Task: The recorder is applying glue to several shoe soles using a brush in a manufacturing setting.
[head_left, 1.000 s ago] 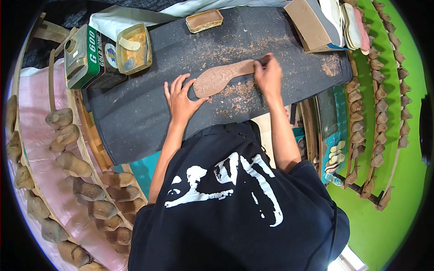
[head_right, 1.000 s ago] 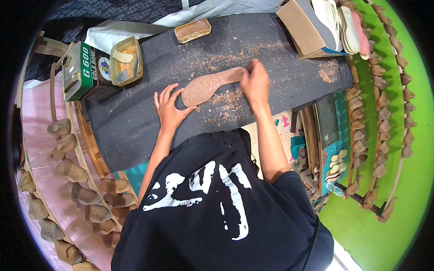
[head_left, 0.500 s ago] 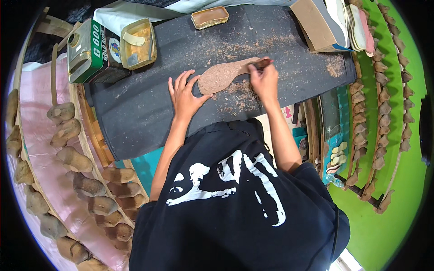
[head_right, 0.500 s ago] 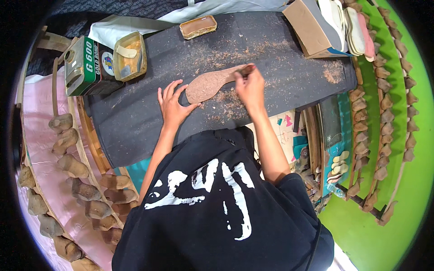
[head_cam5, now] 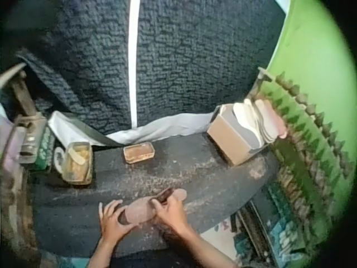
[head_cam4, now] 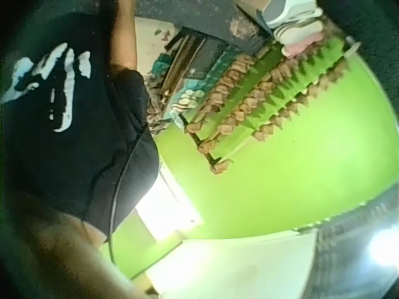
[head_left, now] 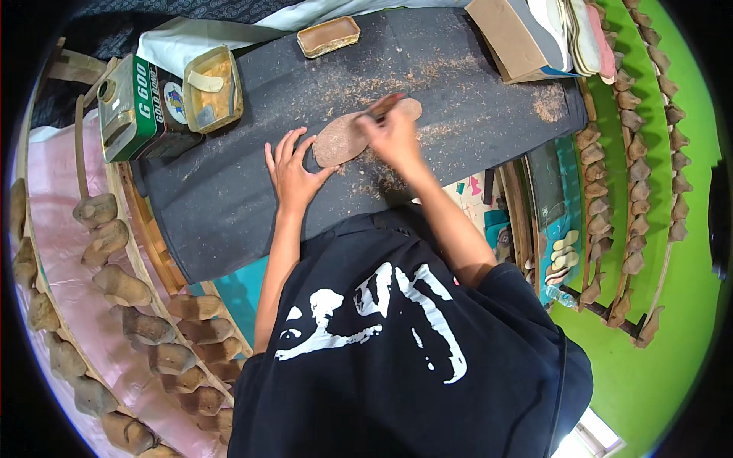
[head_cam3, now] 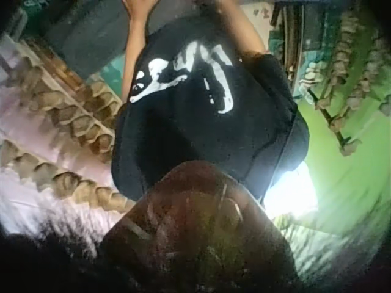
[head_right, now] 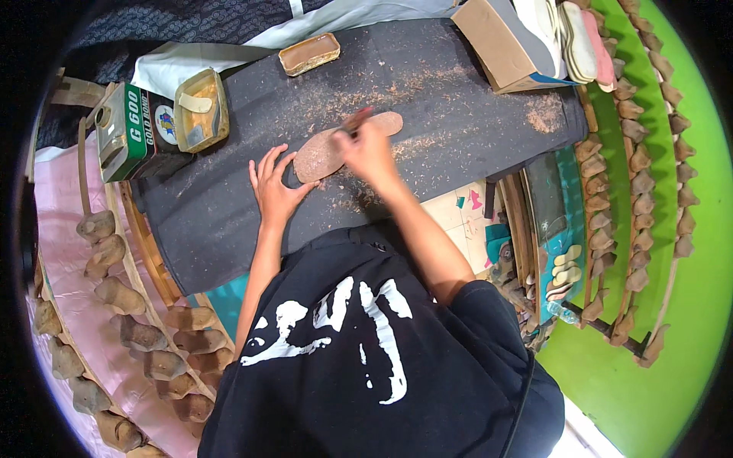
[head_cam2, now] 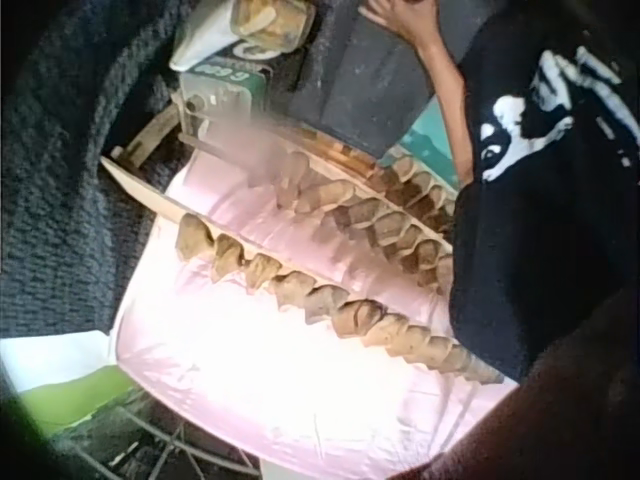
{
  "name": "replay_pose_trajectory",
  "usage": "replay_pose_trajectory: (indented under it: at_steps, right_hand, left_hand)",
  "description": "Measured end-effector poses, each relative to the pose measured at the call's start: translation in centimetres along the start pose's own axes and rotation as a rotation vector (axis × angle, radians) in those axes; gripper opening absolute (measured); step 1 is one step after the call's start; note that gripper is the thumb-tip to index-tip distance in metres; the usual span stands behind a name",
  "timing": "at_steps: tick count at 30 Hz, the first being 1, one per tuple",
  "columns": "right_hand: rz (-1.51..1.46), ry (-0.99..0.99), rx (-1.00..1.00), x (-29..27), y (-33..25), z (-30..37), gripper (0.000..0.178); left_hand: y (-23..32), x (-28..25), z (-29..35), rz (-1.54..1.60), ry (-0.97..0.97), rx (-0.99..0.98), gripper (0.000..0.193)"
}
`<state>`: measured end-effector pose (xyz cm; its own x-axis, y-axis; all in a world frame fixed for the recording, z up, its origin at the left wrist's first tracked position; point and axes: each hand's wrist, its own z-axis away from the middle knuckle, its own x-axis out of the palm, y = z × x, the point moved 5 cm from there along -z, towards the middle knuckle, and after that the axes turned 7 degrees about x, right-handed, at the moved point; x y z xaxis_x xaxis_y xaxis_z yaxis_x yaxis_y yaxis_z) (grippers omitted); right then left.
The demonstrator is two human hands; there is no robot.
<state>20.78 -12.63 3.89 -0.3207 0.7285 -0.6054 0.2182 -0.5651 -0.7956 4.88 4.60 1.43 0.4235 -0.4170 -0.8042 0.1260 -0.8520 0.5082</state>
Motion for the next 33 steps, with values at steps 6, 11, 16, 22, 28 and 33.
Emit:
replay_pose_trajectory:
  at_steps: [6,11,16,22,28,33]
  right_hand:
    - [0.224,0.311,-0.079,-9.5,3.0,-3.1,0.020]
    - [0.205,-0.073,-0.487,-0.9,-3.8,1.6,0.026]
    - [-0.042,-0.352,-0.686,4.7,-7.1,5.1,0.025]
    - [0.041,-0.044,-0.117,-4.5,1.5,-3.5,0.022]
    - [0.158,-0.024,-0.515,-4.4,-1.5,-3.1,0.019]
    - [-0.093,-0.344,-0.635,4.7,-7.1,4.0,0.025]
  left_hand:
    - [0.1,0.1,-0.2,-0.029,-0.003,0.000,0.072]
    - [0.0,0.6,-0.3,-0.026,0.006,-0.012,0.067]
    - [-0.5,0.9,0.3,-0.009,0.047,-0.010,0.055]
    - [0.9,0.6,0.4,-0.055,-0.033,-0.166,0.072]
    - [1.5,0.4,0.1,-0.055,-0.017,-0.189,0.068]
    - [0.0,1.4,1.0,-0.056,0.032,-0.171,0.060]
